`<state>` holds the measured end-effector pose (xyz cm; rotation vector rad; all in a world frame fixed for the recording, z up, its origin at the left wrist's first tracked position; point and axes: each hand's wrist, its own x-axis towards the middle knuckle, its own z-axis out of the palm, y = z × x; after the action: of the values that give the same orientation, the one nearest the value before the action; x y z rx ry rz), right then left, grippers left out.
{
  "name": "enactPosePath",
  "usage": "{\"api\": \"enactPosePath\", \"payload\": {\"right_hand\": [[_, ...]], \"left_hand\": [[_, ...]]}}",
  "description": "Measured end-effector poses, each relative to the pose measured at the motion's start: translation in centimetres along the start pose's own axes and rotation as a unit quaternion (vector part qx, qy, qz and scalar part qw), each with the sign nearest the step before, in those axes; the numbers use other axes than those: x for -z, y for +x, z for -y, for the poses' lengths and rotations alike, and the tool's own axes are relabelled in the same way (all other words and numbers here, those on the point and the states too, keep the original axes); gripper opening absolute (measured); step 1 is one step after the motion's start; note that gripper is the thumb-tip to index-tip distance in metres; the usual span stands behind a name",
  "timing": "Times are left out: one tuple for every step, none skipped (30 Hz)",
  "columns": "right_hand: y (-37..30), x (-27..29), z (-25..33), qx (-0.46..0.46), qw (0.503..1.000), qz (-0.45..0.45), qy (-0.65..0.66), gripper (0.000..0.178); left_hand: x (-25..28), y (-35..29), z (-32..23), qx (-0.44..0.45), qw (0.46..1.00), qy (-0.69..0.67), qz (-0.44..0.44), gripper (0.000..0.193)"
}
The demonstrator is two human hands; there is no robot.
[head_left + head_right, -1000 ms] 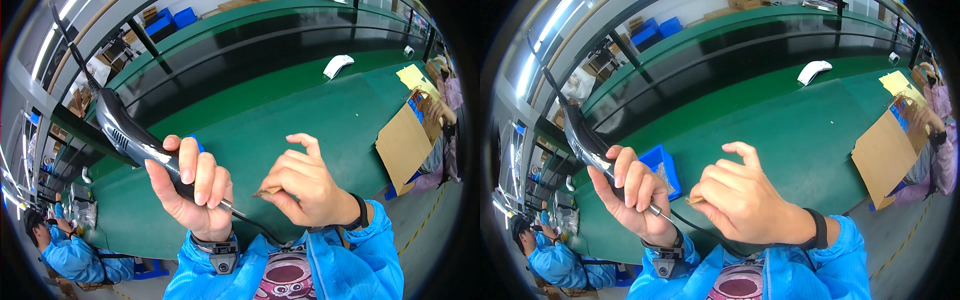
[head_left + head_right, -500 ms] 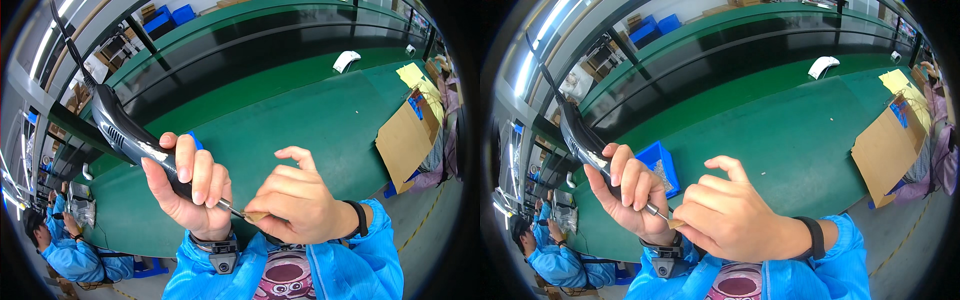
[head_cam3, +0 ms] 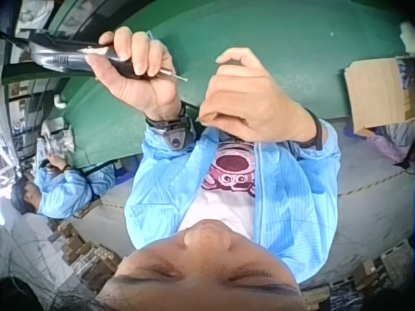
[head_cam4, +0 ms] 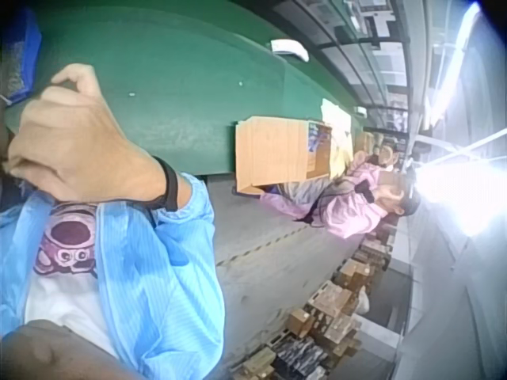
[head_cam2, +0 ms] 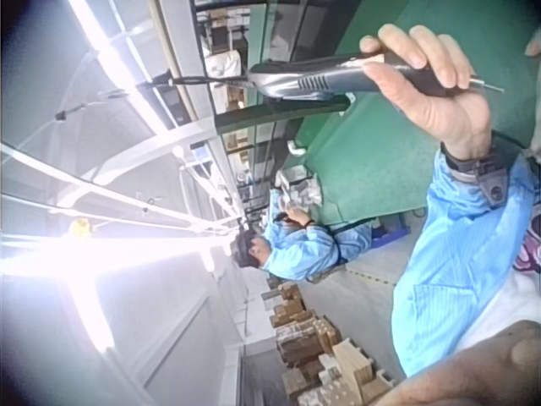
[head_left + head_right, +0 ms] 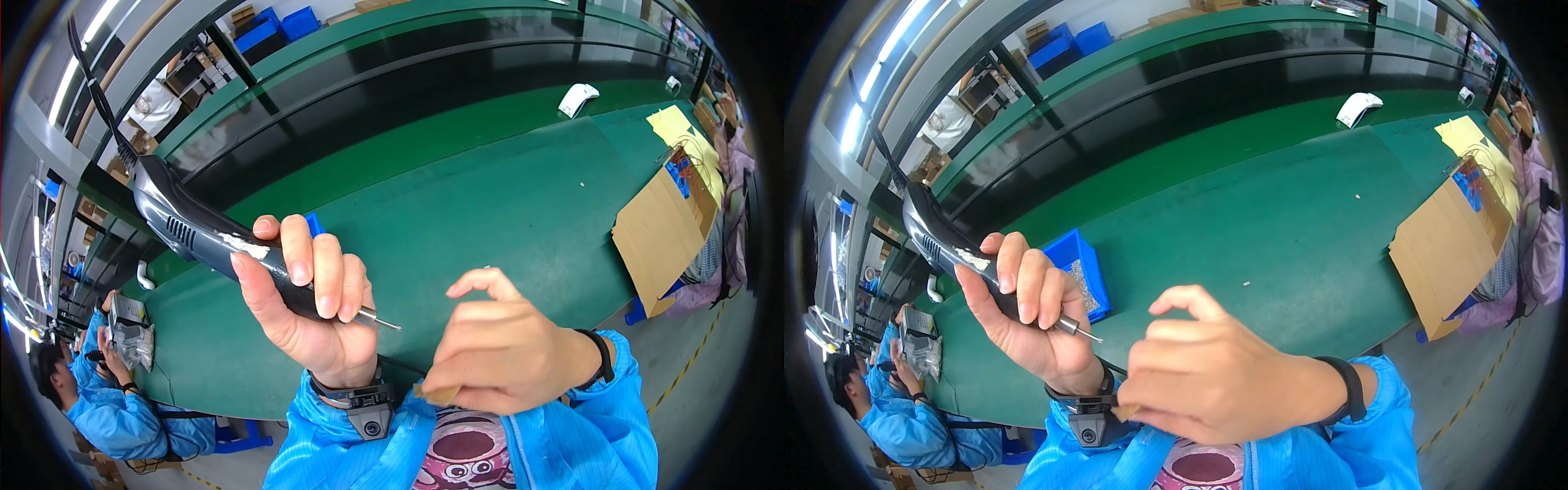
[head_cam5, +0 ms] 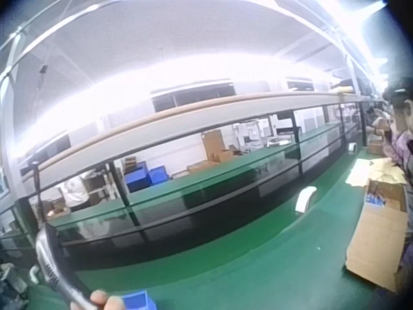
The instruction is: Using an electric screwdriver to secure internal components to plastic housings on a factory assembly line.
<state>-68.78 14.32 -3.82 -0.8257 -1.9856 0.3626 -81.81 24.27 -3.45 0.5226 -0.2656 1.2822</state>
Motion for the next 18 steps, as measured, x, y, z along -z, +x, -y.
{"api": "enactPosePath", "payload": {"right_hand": [[0.0, 0.1, -0.2, -0.036, 0.999, -0.011, 0.022, 0.008], [0.0, 0.1, -0.6, -0.047, 0.998, -0.023, 0.027, 0.01], [0.0, -0.1, -0.8, -0.048, 0.998, -0.023, 0.026, 0.01], [0.0, -0.3, -1.1, -0.077, 0.995, -0.069, 0.016, 0.01], [0.0, -0.6, -1.5, -0.106, 0.988, -0.114, 0.007, 0.01], [0.1, -0.9, -2.0, -0.094, 0.986, -0.134, 0.0, 0.01], [0.1, -1.3, -2.2, -0.094, 0.986, -0.135, -0.001, 0.01], [0.1, -1.7, -2.2, -0.107, 0.983, -0.146, 0.002, 0.011], [0.2, -2.1, -2.2, -0.121, 0.98, -0.157, 0.006, 0.011], [0.3, -2.4, -2.2, -0.121, 0.98, -0.158, 0.007, 0.011], [0.5, -2.6, -2.2, -0.107, 0.982, -0.157, -0.004, 0.012], [0.6, -2.8, -2.0, -0.092, 0.984, -0.155, -0.015, 0.012], [0.8, -2.8, -1.8, -0.093, 0.984, -0.154, -0.015, 0.012], [1.0, -2.9, -1.6, -0.08, 0.985, -0.15, -0.024, 0.013], [1.1, -2.9, -1.4, -0.067, 0.987, -0.145, -0.033, 0.014], [1.2, -3.0, -1.2, -0.066, 0.987, -0.143, -0.032, 0.014], [1.2, -3.2, -1.0, -0.06, 0.987, -0.149, -0.031, 0.015], [1.3, -3.5, -0.8, -0.057, 0.985, -0.158, -0.032, 0.016]], "left_hand": [[0.1, 0.0, -0.2, -0.004, 1.0, 0.004, -0.003, 0.032], [0.2, 0.0, -0.3, -0.006, 1.0, 0.005, -0.004, 0.032], [0.3, 0.1, -0.3, -0.005, 1.0, 0.006, -0.001, 0.032], [0.3, 0.1, -0.4, -0.005, 1.0, 0.006, 0.001, 0.032], [0.3, 0.1, -0.5, -0.005, 1.0, 0.006, 0.001, 0.032], [0.3, 0.1, -0.6, -0.002, 1.0, 0.002, 0.004, 0.032], [0.4, 0.1, -0.7, 0.001, 1.0, -0.001, 0.006, 0.032], [0.4, 0.1, -0.8, 0.001, 1.0, -0.002, 0.007, 0.032], [0.5, 0.0, -1.1, 0.002, 1.0, -0.002, 0.007, 0.032], [0.6, 0.0, -1.3, 0.002, 1.0, -0.002, 0.007, 0.031], [0.8, 0.0, -1.6, 0.003, 1.0, -0.001, 0.007, 0.031], [0.9, 0.0, -1.8, 0.002, 1.0, 0.002, 0.004, 0.031], [0.9, 0.0, -2.0, 0.002, 1.0, 0.005, 0.002, 0.031], [1.1, 0.0, -2.1, 0.002, 1.0, 0.005, 0.001, 0.031], [1.1, 0.0, -2.2, 0.0, 1.0, 0.009, 0.0, 0.031], [1.1, 0.0, -2.2, -0.003, 1.0, 0.014, -0.001, 0.03], [1.2, 0.0, -2.2, -0.004, 1.0, 0.015, -0.002, 0.03], [1.3, 0.0, -2.1, -0.002, 1.0, 0.022, -0.003, 0.029]]}}
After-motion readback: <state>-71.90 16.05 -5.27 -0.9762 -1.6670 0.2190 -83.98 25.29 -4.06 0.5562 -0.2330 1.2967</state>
